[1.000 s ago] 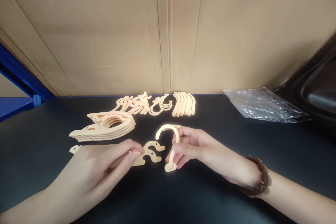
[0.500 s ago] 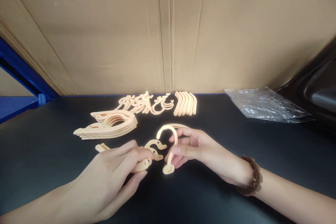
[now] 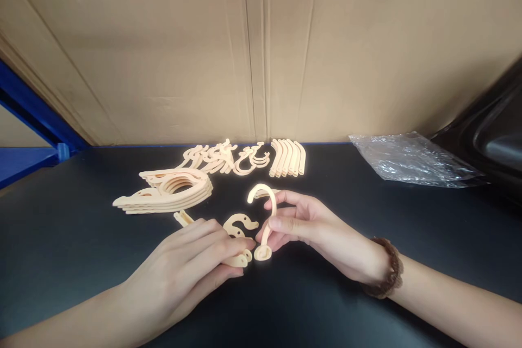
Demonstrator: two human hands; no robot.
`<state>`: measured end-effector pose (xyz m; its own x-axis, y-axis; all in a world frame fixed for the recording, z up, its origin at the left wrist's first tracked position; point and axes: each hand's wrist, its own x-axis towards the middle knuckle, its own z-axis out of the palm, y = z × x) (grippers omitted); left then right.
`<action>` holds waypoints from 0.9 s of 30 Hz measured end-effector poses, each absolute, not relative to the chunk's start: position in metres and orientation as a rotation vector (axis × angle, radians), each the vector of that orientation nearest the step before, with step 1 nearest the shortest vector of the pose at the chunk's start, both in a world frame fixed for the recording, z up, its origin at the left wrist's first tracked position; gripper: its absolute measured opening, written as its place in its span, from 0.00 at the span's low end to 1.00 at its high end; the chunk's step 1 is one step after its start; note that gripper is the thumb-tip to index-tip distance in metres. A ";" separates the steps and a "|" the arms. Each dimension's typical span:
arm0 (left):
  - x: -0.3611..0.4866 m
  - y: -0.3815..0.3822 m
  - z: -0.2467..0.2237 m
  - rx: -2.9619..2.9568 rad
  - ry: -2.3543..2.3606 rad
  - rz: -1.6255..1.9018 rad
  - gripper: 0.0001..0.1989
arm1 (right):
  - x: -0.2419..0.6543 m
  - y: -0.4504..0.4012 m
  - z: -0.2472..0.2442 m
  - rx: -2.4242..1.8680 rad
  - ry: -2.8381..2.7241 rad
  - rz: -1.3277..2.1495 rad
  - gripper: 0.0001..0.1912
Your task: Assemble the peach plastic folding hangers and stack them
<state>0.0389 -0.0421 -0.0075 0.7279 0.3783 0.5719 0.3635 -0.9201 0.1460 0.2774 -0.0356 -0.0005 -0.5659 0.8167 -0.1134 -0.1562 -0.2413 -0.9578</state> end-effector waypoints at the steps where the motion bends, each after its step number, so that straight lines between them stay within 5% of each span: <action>1: 0.039 -0.042 -0.008 2.891 0.618 0.962 0.08 | 0.277 -0.036 -0.001 -0.835 -1.341 1.875 0.09; 27: 0.037 -0.046 -0.007 2.821 0.598 0.915 0.07 | 0.267 -0.043 -0.002 -1.072 -1.342 1.756 0.14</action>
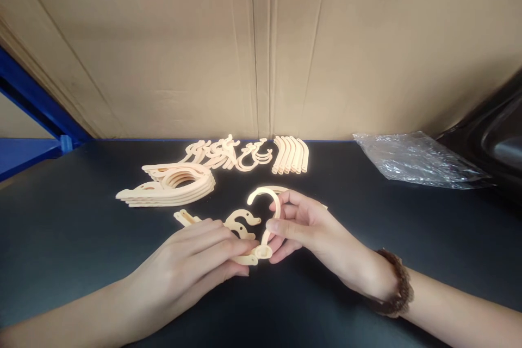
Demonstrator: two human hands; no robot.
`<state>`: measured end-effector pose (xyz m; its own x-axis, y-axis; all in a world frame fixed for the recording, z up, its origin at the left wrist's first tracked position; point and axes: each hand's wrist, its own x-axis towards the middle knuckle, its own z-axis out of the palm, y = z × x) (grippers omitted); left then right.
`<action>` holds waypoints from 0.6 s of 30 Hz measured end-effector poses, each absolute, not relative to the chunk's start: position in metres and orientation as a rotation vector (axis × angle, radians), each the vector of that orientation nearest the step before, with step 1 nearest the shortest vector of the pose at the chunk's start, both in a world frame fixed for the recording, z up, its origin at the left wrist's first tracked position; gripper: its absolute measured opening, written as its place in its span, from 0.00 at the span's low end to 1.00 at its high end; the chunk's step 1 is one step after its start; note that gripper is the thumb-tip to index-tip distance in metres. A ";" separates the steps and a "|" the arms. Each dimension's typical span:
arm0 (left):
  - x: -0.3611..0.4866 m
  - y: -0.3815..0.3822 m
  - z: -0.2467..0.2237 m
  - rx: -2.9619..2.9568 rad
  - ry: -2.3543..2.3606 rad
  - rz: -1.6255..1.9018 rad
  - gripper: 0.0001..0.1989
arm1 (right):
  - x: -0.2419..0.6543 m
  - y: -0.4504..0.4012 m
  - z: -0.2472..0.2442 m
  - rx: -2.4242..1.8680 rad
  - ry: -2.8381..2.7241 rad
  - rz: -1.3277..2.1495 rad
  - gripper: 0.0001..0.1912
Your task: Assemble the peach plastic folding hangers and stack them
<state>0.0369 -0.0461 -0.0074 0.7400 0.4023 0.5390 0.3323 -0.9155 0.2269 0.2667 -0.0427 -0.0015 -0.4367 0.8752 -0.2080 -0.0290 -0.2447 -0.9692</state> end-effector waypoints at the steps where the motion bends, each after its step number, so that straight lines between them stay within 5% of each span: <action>1: 0.038 -0.046 -0.007 2.809 0.604 0.925 0.07 | 0.267 -0.043 -0.002 -1.078 -1.345 1.746 0.14; 18: 0.037 -0.040 -0.012 2.700 0.671 0.951 0.12 | 0.261 -0.050 -0.005 -1.104 -1.335 1.643 0.18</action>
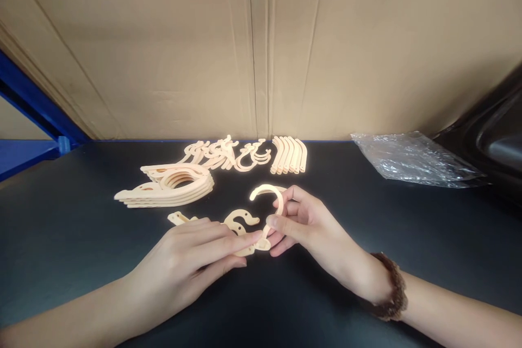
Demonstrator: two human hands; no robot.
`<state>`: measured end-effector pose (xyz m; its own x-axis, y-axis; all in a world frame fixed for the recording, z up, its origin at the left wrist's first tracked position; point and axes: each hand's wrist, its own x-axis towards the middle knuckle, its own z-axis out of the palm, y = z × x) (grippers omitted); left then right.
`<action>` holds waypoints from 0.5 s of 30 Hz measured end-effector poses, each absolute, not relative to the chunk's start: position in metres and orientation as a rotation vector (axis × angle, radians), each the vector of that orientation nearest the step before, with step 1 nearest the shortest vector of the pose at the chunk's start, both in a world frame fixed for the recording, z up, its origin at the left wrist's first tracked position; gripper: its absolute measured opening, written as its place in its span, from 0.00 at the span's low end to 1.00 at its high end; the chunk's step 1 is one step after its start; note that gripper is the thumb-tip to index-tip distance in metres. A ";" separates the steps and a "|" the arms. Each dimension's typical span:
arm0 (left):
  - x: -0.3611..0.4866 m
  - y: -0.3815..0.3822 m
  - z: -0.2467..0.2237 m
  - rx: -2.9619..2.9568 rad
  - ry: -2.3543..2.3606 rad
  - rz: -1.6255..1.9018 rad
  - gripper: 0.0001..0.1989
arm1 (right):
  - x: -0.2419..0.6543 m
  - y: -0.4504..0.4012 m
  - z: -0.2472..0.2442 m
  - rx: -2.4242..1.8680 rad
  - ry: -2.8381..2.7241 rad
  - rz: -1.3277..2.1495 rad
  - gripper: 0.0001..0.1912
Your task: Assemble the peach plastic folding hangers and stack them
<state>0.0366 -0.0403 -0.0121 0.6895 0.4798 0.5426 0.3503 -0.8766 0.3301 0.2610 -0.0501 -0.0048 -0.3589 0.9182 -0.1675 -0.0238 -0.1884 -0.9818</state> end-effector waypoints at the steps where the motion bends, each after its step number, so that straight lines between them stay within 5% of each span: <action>1: 0.037 -0.039 -0.012 2.658 0.698 0.978 0.12 | 0.259 -0.053 -0.006 -1.099 -1.354 1.666 0.18; 8: 0.038 -0.038 -0.011 2.412 0.765 1.047 0.10 | 0.256 -0.054 -0.005 -1.043 -1.361 1.657 0.15; 15: 0.037 -0.038 -0.013 2.492 0.819 1.043 0.04 | 0.263 -0.044 -0.001 -1.129 -1.197 1.595 0.30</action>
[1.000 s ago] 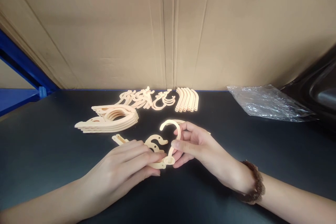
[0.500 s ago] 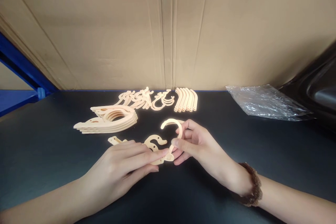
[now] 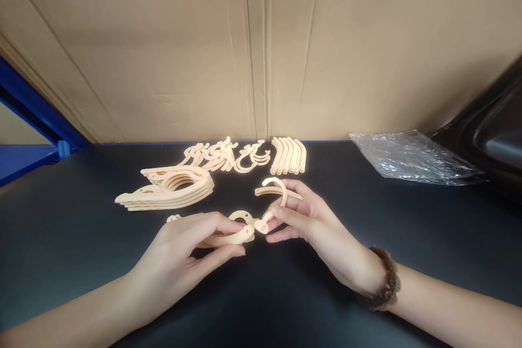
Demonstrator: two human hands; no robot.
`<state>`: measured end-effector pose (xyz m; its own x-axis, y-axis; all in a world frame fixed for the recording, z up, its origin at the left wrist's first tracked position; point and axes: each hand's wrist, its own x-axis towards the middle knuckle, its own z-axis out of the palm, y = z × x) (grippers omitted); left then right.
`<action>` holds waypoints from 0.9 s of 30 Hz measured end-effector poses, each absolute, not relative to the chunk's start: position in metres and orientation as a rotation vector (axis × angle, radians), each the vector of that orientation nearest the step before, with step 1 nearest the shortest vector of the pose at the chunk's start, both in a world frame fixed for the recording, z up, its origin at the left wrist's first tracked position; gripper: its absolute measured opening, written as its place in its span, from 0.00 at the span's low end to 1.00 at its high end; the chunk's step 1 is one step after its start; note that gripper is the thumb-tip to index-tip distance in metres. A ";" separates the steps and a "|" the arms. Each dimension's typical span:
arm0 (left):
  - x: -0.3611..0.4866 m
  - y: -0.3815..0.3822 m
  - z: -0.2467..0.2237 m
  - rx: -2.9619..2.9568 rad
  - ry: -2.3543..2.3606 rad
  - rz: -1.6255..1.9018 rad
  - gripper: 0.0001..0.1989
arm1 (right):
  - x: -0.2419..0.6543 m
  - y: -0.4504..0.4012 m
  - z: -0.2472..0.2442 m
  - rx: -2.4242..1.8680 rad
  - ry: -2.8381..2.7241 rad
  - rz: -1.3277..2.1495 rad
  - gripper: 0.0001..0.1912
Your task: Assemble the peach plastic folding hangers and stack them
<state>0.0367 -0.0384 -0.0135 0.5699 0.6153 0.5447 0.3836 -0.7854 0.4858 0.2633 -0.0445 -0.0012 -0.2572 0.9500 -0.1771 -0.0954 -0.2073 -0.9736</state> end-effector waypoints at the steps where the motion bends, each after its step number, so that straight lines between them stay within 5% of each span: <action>1: 0.037 -0.038 -0.014 2.505 0.821 1.038 0.04 | 0.263 -0.045 -0.001 -1.130 -1.187 1.601 0.32; 27: 0.035 -0.040 -0.012 2.700 0.713 0.988 0.04 | 0.266 -0.044 -0.007 -1.023 -1.327 1.710 0.26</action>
